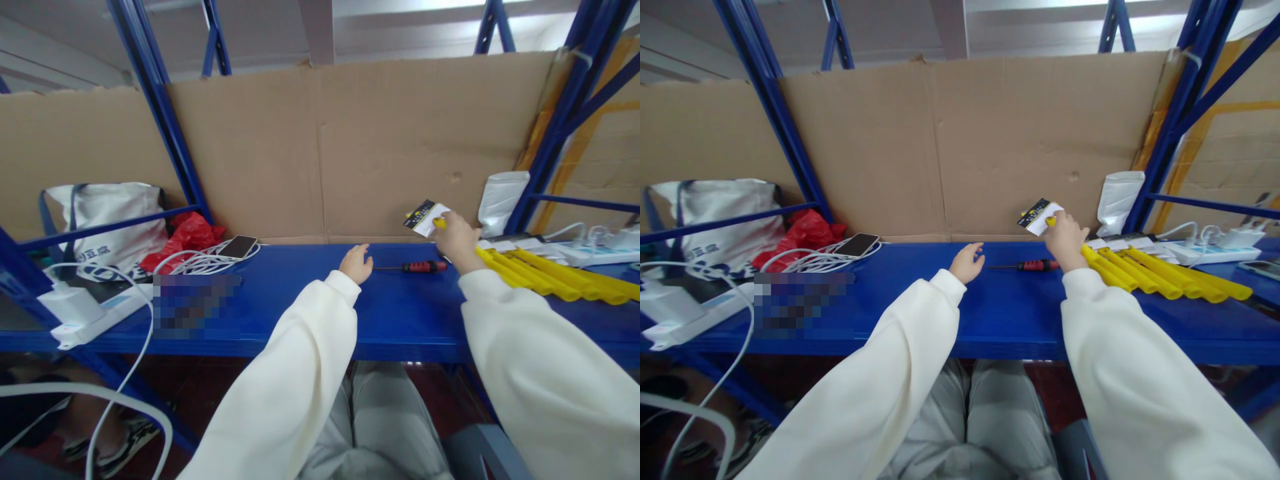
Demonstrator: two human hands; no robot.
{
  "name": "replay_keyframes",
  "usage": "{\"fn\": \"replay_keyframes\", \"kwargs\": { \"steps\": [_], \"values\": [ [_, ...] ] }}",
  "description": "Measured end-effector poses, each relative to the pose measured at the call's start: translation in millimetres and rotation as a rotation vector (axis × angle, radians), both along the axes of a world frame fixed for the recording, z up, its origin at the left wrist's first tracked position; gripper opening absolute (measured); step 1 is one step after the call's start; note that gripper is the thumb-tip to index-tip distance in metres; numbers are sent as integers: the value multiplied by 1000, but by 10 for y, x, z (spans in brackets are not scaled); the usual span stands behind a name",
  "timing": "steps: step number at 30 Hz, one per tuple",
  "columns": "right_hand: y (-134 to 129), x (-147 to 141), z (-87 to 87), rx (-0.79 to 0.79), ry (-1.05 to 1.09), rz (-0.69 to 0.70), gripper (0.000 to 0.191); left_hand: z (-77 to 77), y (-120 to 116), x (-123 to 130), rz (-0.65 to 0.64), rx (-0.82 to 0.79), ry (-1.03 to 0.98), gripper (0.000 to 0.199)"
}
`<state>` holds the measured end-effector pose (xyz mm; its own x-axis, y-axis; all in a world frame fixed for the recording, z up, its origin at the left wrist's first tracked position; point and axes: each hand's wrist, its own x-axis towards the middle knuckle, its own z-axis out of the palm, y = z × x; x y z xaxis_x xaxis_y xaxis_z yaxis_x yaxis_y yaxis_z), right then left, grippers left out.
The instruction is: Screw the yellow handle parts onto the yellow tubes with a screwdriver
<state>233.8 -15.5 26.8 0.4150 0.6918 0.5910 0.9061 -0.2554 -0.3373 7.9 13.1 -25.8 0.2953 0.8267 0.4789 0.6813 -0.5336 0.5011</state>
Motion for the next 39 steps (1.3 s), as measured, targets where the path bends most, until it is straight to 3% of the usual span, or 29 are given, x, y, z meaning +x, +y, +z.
{"fn": "replay_keyframes", "kwargs": {
  "steps": [5,9,15,22,31,39],
  "values": [
    [154,-467,65,-2,44,172,40,-6,8,18,58,9,-60,52],
    [222,-684,-48,-20,61,262,39,3,-2,31,62,-11,-57,53],
    [314,-596,-291,-39,115,386,35,-2,3,46,39,-33,-46,46],
    [341,-556,-366,3,182,466,33,38,-16,29,-76,-68,-122,30],
    [440,-611,-493,51,292,608,34,-66,175,70,-142,-133,-601,17],
    [489,-678,-588,94,460,761,37,-3,224,54,-147,-248,-840,15]
  ]
}}
